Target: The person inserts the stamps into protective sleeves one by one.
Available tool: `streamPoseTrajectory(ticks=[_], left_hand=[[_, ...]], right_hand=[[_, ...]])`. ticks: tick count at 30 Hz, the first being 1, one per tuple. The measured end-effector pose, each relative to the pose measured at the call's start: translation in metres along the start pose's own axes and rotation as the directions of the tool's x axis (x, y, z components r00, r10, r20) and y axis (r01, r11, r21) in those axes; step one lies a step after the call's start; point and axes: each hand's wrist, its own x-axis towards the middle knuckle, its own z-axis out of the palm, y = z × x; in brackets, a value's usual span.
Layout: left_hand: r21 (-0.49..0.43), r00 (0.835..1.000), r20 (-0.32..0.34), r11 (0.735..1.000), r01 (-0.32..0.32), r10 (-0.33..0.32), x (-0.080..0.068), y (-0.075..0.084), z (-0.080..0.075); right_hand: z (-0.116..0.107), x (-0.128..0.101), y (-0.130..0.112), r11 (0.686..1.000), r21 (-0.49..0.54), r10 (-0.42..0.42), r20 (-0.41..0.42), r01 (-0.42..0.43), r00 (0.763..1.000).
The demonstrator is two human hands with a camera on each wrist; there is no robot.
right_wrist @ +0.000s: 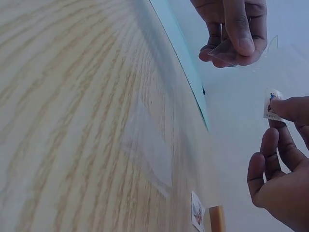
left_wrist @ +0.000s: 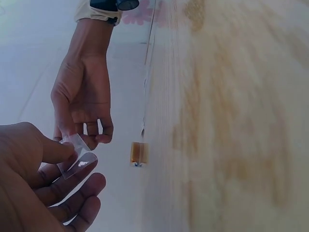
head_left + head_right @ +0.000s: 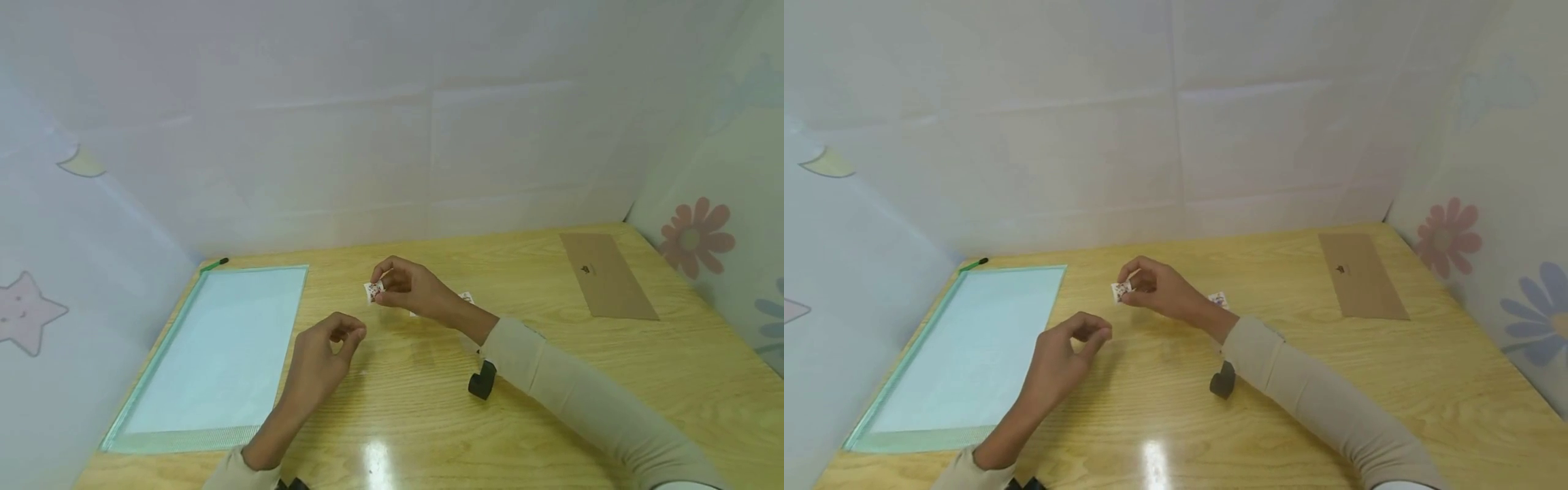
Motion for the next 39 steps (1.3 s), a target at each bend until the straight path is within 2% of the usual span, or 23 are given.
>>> streamPoseTrajectory(ticks=[3,7,11,17,21,28,31,35,39], left_hand=[[-0.018,1.0,-0.01,1.0,-0.006,0.006,0.0,0.0,-0.001],[-0.032,1.0,-0.027,0.999,-0.013,0.012,0.001,-0.001,-0.002],[-0.051,0.999,-0.035,0.999,-0.005,0.003,0.001,-0.001,-0.002],[-0.064,0.999,-0.053,0.998,-0.004,0.001,0.003,-0.001,-0.002],[-0.064,0.998,-0.062,0.998,-0.018,0.014,0.003,-0.002,-0.002],[-0.057,0.996,-0.084,0.997,-0.043,0.038,0.003,-0.003,-0.002],[-0.059,0.995,-0.095,0.997,-0.045,0.039,0.003,-0.003,-0.002],[-0.06,0.994,-0.105,0.997,-0.045,0.038,0.003,-0.004,-0.002],[-0.051,0.993,-0.11,0.998,-0.043,0.037,0.003,-0.004,-0.002]], right_hand=[[0.001,-0.001,-0.004,0.994,-0.098,-0.05,-0.008,0.049,0.999],[0.004,-0.003,-0.011,0.964,-0.238,-0.126,-0.015,0.118,0.992],[0.008,-0.006,-0.02,0.939,-0.305,-0.168,-0.005,0.158,0.986],[0.009,-0.012,-0.03,0.908,-0.38,-0.192,-0.006,0.176,0.981],[0.008,-0.016,-0.033,0.902,-0.389,-0.206,-0.007,0.188,0.978],[0.013,-0.018,-0.04,0.934,-0.311,-0.195,-0.035,0.174,0.98],[0.018,-0.02,-0.044,0.938,-0.296,-0.204,-0.047,0.181,0.978],[0.022,-0.02,-0.044,0.924,-0.323,-0.232,-0.043,0.206,0.972],[0.021,-0.018,-0.039,0.89,-0.38,-0.28,-0.018,0.252,0.96]])
